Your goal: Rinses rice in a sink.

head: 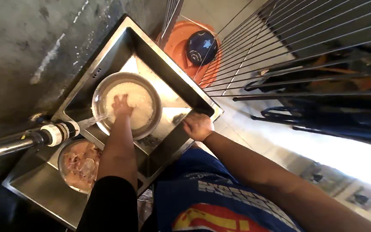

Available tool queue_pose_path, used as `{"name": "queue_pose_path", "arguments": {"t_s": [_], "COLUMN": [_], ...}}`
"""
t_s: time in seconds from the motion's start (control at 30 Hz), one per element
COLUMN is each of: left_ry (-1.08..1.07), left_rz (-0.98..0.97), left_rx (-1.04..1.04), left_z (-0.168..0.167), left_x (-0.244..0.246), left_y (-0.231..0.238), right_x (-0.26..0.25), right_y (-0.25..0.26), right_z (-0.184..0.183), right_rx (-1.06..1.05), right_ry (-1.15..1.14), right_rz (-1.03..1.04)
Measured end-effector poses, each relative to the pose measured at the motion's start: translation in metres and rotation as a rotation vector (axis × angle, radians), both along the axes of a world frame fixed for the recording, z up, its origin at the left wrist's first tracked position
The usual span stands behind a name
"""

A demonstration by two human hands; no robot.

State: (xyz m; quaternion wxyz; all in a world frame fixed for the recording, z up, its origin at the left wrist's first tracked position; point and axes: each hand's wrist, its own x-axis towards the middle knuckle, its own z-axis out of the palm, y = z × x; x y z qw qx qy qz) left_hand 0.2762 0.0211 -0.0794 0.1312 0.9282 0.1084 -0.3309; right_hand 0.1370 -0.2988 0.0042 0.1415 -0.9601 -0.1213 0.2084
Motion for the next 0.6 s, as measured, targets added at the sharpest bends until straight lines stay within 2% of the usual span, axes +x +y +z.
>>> {"name": "queue_pose_path", "arguments": {"t_s": [0.07,0.1,0.13,0.17,0.2,0.23,0.27,0.3,0.37,0.47,0.53,0.6], "left_ry": [-0.041,0.068,0.456,0.602,0.513,0.139,0.12,0.197,0.261,0.227,0.233,0.241], "left_rz": [0.114,0.144,0.086,0.029,0.02,0.078,0.158,0.243,0.437,0.698,0.738,0.655], "left_rx": [0.016,0.029,0.042,0.04,-0.004,-0.083,-0.148,-0.178,-0.248,-0.411,-0.538,-0.618], "left_z": [0.022,0.053,0.095,0.108,0.098,0.06,0.036,0.028,0.031,0.042,0.051,0.062], "left_x": [-0.004,0.003,0.028,0.037,0.027,-0.001,-0.003,0.002,0.009,0.012,0.015,0.019], "left_y": [0.005,0.0,-0.004,0.0,0.013,0.032,0.044,0.051,0.053,0.046,0.047,0.049], "right_x": [0.001,0.002,0.003,0.003,0.004,0.004,0.004,0.003,0.002,0.001,0.001,0.002], "right_y": [0.002,0.003,0.003,0.003,0.004,0.003,0.003,0.003,0.003,0.001,0.002,0.003], "right_z": [0.002,0.004,0.006,0.006,0.006,0.005,0.005,0.004,0.002,0.002,0.003,0.004], "right_rx": [-0.002,0.005,0.018,0.024,0.023,0.019,0.015,0.015,0.017,0.016,0.011,0.005], "right_ry": [0.018,0.024,0.017,0.023,0.045,0.047,0.047,0.042,0.031,0.044,0.03,0.033], "right_rz": [-0.006,-0.007,-0.006,-0.007,-0.01,-0.01,-0.008,-0.006,-0.004,-0.01,-0.011,-0.01]}}
